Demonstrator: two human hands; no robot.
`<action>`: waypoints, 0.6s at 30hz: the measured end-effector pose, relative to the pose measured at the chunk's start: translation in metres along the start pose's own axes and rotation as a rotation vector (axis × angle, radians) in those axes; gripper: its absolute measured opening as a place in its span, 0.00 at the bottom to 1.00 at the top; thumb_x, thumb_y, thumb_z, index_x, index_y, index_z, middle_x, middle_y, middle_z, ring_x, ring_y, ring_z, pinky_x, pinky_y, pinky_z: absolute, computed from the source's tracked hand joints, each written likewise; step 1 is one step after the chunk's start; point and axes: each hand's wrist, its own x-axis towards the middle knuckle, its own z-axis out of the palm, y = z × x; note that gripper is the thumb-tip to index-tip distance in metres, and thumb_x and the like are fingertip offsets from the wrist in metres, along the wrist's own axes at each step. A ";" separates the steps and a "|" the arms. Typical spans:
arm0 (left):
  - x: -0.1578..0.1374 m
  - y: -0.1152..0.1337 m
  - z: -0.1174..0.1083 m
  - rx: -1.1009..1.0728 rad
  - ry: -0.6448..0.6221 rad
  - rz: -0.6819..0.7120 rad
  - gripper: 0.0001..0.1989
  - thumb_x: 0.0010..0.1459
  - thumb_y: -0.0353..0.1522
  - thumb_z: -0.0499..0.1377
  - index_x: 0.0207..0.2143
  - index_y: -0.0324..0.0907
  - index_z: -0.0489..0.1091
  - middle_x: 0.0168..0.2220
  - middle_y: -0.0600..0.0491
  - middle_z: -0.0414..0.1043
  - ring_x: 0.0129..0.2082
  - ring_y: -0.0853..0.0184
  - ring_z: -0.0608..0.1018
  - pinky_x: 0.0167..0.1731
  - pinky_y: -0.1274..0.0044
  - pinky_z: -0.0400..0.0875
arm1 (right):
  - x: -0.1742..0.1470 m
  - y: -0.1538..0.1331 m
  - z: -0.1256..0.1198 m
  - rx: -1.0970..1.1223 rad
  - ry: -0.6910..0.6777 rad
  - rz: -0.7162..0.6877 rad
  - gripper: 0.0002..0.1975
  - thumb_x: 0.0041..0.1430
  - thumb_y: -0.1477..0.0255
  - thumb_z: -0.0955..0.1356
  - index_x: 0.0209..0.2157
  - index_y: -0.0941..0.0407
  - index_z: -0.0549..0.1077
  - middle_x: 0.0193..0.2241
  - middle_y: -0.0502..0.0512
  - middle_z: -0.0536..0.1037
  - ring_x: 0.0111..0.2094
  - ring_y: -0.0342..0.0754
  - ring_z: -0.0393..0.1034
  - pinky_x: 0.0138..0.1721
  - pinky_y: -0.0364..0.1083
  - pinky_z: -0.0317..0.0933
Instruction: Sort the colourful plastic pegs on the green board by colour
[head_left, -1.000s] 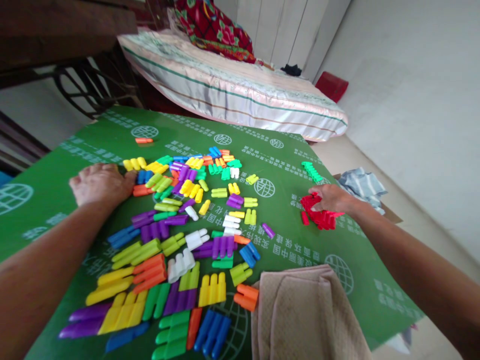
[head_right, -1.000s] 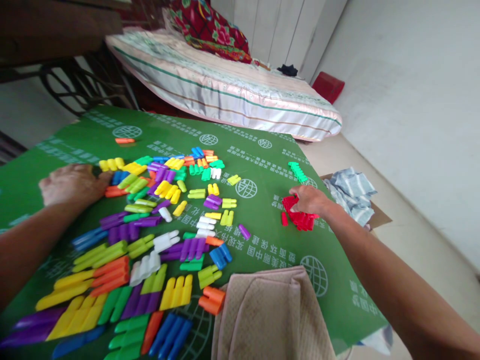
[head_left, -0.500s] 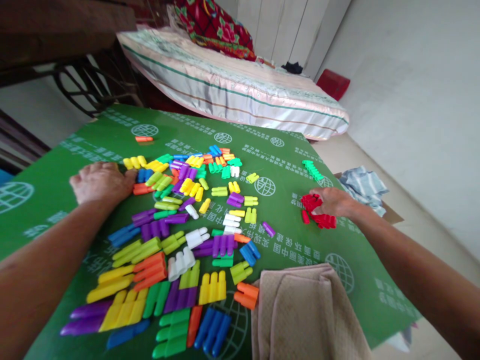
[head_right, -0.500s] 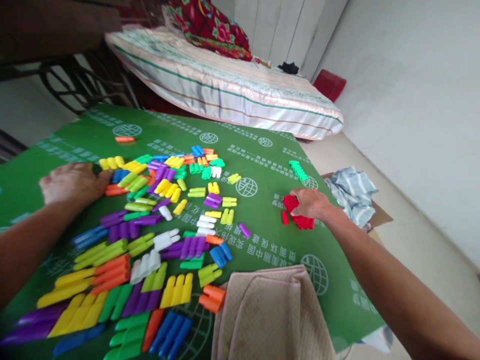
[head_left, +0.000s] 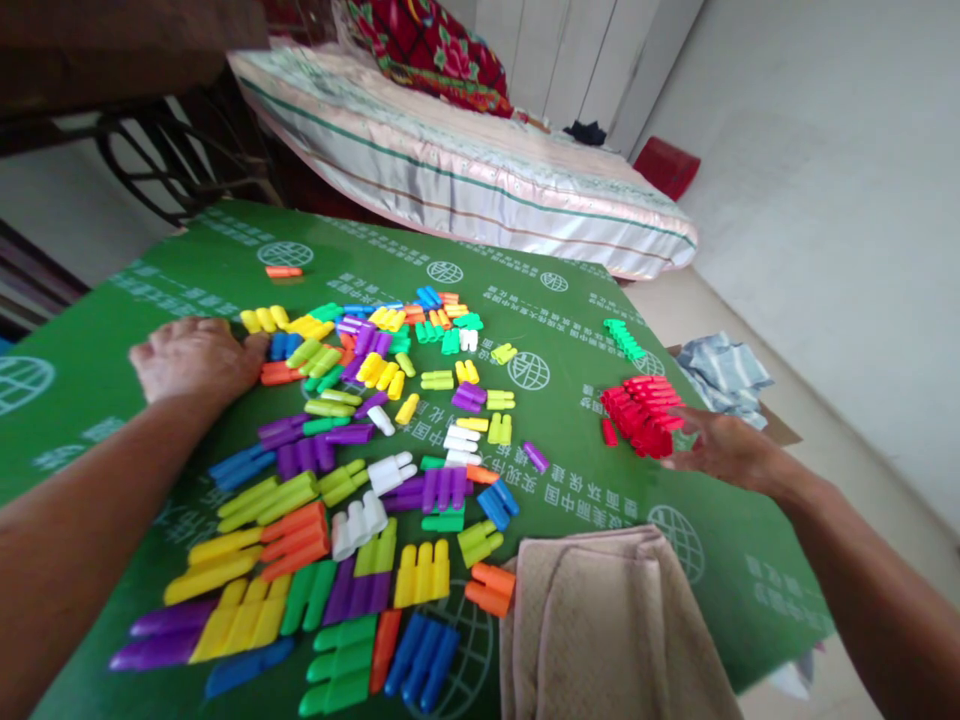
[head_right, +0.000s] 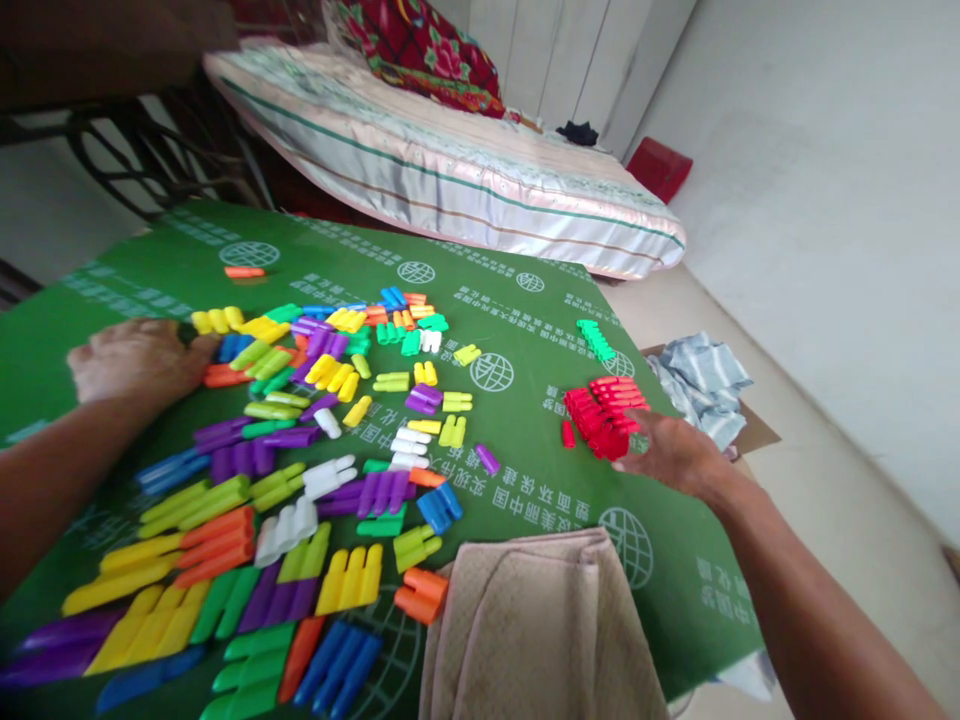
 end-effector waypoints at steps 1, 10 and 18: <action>0.000 0.000 0.000 0.000 -0.002 0.002 0.34 0.56 0.46 0.44 0.52 0.26 0.64 0.55 0.30 0.62 0.56 0.44 0.63 0.50 0.56 0.61 | -0.004 0.001 0.006 0.031 -0.039 0.002 0.28 0.45 0.63 0.73 0.49 0.56 0.71 0.27 0.54 0.78 0.28 0.52 0.72 0.28 0.45 0.61; 0.001 0.002 -0.001 0.012 -0.012 -0.005 0.35 0.56 0.47 0.43 0.53 0.26 0.63 0.56 0.30 0.62 0.56 0.44 0.64 0.50 0.56 0.61 | 0.003 -0.025 0.032 -0.090 -0.046 0.092 0.18 0.55 0.56 0.65 0.37 0.56 0.72 0.30 0.57 0.78 0.31 0.50 0.72 0.27 0.43 0.56; -0.001 0.002 -0.001 0.000 -0.012 -0.006 0.35 0.56 0.46 0.43 0.52 0.25 0.63 0.56 0.30 0.61 0.56 0.45 0.63 0.51 0.56 0.60 | 0.003 -0.042 0.031 -0.203 -0.018 0.191 0.22 0.55 0.53 0.64 0.41 0.57 0.73 0.32 0.60 0.79 0.34 0.54 0.74 0.28 0.44 0.58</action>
